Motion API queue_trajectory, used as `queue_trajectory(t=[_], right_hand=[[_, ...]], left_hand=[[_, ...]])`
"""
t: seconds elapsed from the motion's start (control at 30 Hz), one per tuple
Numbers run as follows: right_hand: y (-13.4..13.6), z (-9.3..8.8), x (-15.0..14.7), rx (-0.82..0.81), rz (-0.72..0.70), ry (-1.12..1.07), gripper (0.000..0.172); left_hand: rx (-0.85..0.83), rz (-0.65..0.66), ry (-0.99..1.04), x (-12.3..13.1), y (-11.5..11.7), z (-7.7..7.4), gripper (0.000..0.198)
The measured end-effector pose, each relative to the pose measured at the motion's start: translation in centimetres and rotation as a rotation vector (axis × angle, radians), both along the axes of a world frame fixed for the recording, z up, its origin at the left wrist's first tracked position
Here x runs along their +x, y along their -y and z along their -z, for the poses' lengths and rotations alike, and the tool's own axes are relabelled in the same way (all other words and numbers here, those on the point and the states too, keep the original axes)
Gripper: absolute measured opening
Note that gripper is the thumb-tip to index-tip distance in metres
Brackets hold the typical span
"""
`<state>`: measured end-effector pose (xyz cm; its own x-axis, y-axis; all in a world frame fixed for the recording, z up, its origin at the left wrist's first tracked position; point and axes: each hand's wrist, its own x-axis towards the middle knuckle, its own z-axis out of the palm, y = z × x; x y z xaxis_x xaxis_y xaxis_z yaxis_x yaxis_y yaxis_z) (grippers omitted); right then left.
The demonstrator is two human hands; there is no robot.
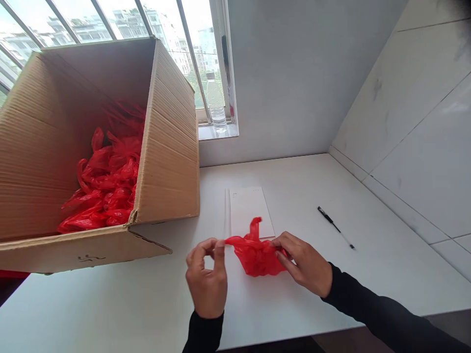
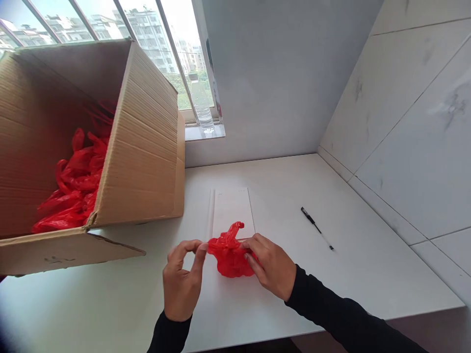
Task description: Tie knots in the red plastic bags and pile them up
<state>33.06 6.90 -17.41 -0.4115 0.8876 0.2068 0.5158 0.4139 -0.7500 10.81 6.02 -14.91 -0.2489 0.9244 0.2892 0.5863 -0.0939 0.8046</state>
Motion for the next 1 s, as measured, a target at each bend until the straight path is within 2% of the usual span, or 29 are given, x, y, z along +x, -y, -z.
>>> queue_trajectory(t=[0.1,0.17,0.27,0.4,0.57,0.67,0.73,0.87,0.93,1.0], right_hand=[[0.4,-0.1,1.0,-0.033,0.019,0.01,0.016],[0.6,-0.2,1.3,-0.054,0.017,0.01,0.015],[0.9,-0.3,1.3,-0.072,0.023,0.0,0.014],[1.0,-0.3,0.7,-0.089,0.048,-0.032,0.01],[1.1,-0.6,0.5,-0.093,0.043,-0.067,0.006],[1.3,-0.9,1.1,-0.095,0.061,-0.078,0.01],[1.4,-1.1,1.5,-0.111,0.094,-0.091,0.012],[1.6,-1.3,1.7,-0.135,0.07,-0.12,0.011],[1.6,-1.3,1.7,-0.131,0.041,-0.124,0.011],[1.5,-1.3,2.3,-0.13,0.073,-0.115,0.012]], left_hand=[[0.066,-0.295,-0.008,-1.6,0.2,0.4,0.024],[0.098,-0.336,0.006,-2.4,0.3,0.7,0.025],[0.118,-0.228,0.09,-2.4,0.4,1.0,0.025],[0.108,-0.071,0.174,-0.7,1.3,1.6,0.033],[0.198,0.273,-0.255,0.7,1.9,3.3,0.027],[0.214,0.293,-0.307,0.2,1.6,3.9,0.011],[0.202,0.289,-0.303,-0.2,1.4,3.7,0.011],[0.196,0.347,-0.332,0.6,1.0,3.2,0.037],[0.211,0.388,-0.35,1.0,0.7,3.3,0.027],[0.222,0.357,-0.35,0.6,0.3,3.5,0.012]])
